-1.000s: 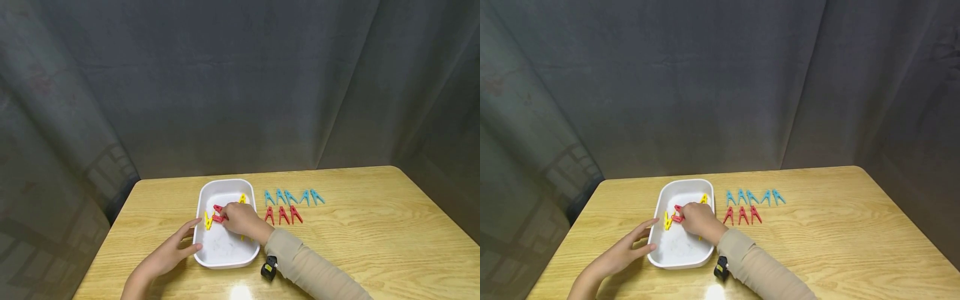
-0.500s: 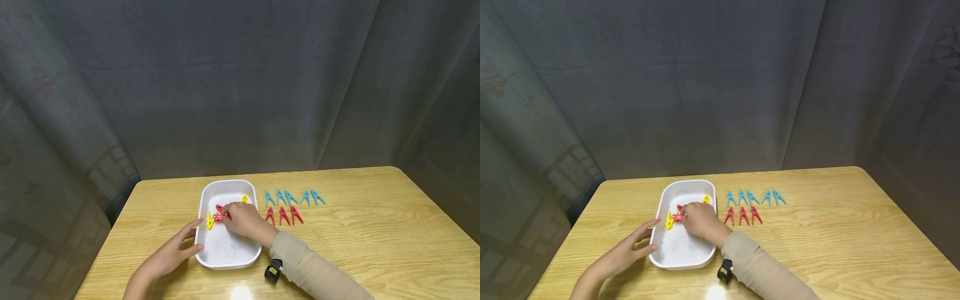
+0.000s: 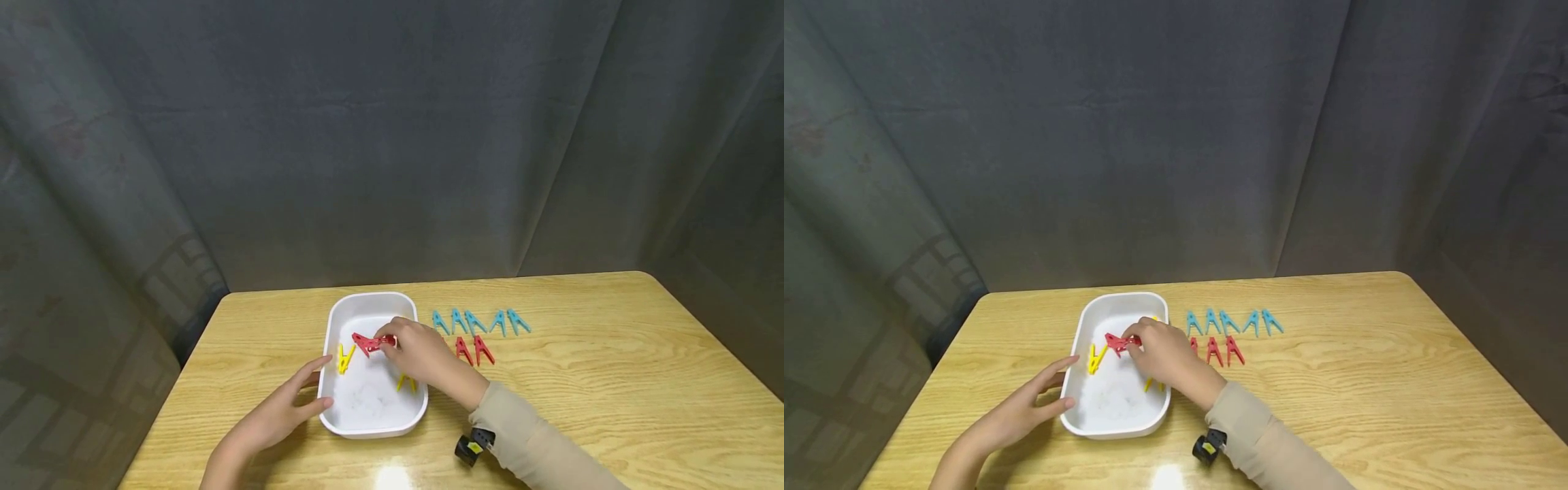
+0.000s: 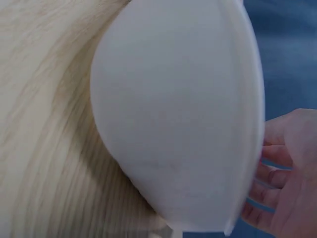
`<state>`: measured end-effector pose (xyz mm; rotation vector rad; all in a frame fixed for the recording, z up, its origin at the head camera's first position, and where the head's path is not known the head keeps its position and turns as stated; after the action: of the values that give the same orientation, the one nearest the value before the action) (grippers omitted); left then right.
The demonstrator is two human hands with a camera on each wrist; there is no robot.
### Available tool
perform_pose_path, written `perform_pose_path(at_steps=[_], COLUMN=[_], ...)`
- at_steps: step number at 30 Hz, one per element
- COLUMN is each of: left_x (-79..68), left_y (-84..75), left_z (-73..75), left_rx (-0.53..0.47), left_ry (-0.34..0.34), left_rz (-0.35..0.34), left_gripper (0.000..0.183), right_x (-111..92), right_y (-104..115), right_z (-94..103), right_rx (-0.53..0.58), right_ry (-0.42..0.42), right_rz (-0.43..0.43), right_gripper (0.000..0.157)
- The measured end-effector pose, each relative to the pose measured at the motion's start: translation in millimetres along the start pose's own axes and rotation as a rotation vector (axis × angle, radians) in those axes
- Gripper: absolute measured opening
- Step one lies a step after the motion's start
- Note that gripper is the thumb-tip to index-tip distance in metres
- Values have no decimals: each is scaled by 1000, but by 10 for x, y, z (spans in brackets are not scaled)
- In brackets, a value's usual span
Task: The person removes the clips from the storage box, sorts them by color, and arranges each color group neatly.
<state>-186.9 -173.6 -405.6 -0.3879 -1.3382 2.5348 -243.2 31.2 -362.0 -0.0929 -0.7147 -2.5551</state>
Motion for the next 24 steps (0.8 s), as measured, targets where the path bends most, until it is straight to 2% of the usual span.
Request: perform_pose_path(at_steps=[8,15,18,24], left_x=[-19,-31,-31,-26], left_y=[-26,-19,-2,13], left_z=[5,3,7,15], left_rx=[36,47,44,44], left_ry=[-14,-11,-10,-14], left_rz=[11,17,24,43], left_gripper=[67,68,68,69], right_x=[-209,-380,-441,-573], right_y=[-169,-400,-524,-779], right_z=[330,571,647,765], right_rx=[32,62,60,-21], right_ry=[-109,-161,-156,-104], right_rz=[-30,-32,-23,19], right_gripper=[16,19,19,18])
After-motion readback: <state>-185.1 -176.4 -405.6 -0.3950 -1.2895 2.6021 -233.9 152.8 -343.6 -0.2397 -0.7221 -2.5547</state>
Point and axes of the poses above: each hand's wrist, its own x-axis towards the middle knuckle, its own z-axis out of the back of the hand, y = z × x, the point moved 7 cm from there along x, towards the middle knuckle
